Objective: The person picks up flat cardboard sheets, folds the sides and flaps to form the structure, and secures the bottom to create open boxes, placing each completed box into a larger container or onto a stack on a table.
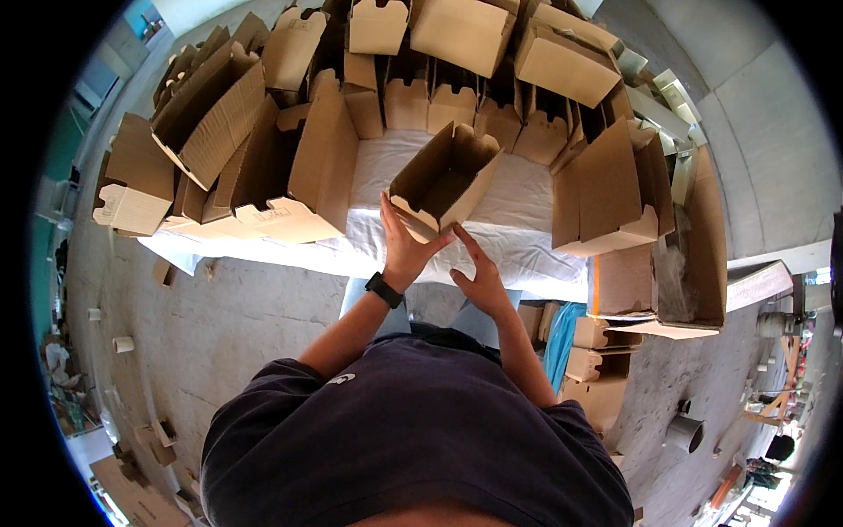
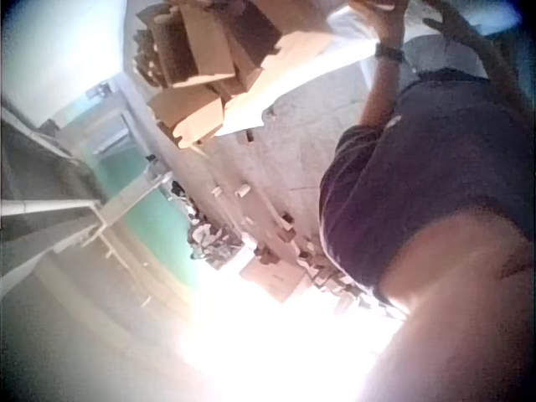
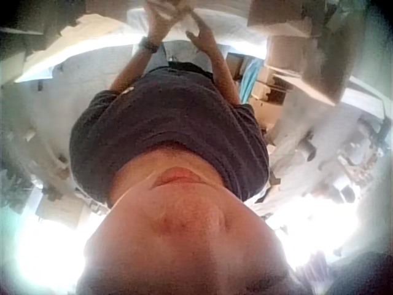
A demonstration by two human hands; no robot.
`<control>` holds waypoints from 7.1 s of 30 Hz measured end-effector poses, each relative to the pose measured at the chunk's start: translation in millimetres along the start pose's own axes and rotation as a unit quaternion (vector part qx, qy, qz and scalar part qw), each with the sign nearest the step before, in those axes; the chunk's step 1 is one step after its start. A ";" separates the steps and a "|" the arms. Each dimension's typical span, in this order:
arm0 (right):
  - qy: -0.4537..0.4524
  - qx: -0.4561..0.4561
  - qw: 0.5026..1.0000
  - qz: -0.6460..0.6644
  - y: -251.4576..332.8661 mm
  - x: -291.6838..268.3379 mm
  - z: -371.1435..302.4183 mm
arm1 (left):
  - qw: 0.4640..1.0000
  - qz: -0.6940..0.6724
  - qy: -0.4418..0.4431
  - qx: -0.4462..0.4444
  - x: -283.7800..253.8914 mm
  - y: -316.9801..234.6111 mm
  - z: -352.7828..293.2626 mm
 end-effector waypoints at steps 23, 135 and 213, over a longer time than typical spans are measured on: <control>0.022 0.028 0.999 0.001 -7.4 3.9 -3.1 | 0.999 0.048 -0.017 -0.002 -3.6 0.5 3.0; -0.171 -0.031 0.985 -0.016 23.5 -70.2 18.0 | 0.988 0.001 0.130 0.085 -9.1 18.6 28.4; -0.083 -0.232 0.960 -0.133 154.1 24.2 -11.3 | 0.766 0.322 -0.543 0.121 -460.8 -41.5 122.8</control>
Point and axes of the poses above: each hand's wrist, its own z-axis towards the middle knuckle, its own x-axis out of the palm, y = z × x, the point moved 8 cm from there along z, towards the middle knuckle, and after that the axes turned 10 degrees about z, right-handed, at the moved point
